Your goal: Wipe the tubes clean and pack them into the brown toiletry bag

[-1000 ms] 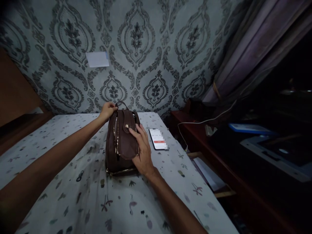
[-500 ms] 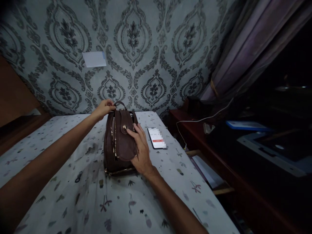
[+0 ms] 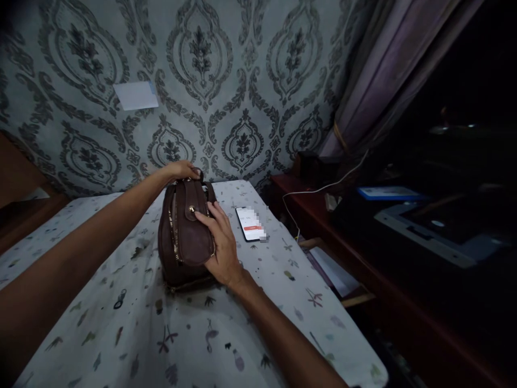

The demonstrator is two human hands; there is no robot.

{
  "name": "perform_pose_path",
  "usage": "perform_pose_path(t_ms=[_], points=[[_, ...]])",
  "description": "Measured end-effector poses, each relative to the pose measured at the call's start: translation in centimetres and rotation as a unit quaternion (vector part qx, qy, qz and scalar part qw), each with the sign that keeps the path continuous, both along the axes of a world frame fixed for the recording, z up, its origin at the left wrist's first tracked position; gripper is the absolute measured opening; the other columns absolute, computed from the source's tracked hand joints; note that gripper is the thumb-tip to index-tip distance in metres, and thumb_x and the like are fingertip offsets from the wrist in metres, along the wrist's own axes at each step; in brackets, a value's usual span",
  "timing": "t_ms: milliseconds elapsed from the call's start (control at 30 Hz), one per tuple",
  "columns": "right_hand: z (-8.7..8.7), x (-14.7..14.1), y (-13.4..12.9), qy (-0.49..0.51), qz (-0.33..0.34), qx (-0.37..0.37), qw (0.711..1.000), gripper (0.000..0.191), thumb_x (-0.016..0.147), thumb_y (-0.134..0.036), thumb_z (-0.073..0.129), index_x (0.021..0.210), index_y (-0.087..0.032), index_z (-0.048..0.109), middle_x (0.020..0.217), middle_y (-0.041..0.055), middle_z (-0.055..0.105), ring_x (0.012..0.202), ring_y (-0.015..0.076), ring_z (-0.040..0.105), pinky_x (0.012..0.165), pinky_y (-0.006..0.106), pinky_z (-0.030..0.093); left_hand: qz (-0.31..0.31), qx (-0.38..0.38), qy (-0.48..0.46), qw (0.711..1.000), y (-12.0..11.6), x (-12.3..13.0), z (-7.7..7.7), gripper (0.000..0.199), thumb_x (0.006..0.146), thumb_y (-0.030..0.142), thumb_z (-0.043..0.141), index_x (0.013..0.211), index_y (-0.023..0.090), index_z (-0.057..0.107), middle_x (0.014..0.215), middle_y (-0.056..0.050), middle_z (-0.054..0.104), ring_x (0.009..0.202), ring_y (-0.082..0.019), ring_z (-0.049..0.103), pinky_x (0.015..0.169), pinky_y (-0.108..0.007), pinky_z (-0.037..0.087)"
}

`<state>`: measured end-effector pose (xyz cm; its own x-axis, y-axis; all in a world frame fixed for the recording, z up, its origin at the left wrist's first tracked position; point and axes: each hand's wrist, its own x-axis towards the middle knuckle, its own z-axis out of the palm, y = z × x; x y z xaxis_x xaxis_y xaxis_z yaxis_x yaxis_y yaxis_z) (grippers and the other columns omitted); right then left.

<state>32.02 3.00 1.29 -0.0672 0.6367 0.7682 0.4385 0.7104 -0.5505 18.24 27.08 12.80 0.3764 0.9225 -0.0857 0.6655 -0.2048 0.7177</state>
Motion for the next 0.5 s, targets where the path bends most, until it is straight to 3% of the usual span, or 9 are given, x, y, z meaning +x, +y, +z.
perform_pose_path(t_ms=[267,500], points=[[0.1,-0.1,0.0,0.002,-0.001,-0.009,1.0,0.052,0.095,-0.043,0.057,0.146,-0.03,0.054,0.159,0.0099,0.047,0.154,0.0322,0.035,0.126,0.059,0.03,0.008,0.046,-0.072,0.996,0.9,0.3,-1.4,0.026,0.048,0.017,0.086,0.051,0.019,0.06,0.046,0.004,0.05,0.053,-0.014,0.047,0.054,-0.026,0.034],[0.1,-0.1,0.0,0.004,0.003,-0.006,1.0,0.051,0.095,-0.043,0.057,0.144,-0.029,0.055,0.158,0.0112,0.046,0.154,0.0313,0.036,0.126,0.058,0.03,0.029,0.058,-0.167,0.984,0.2,0.2,-1.6,0.023,0.053,0.02,0.08,0.056,0.019,0.058,0.051,0.002,0.055,0.054,-0.015,0.052,0.059,-0.029,0.041]])
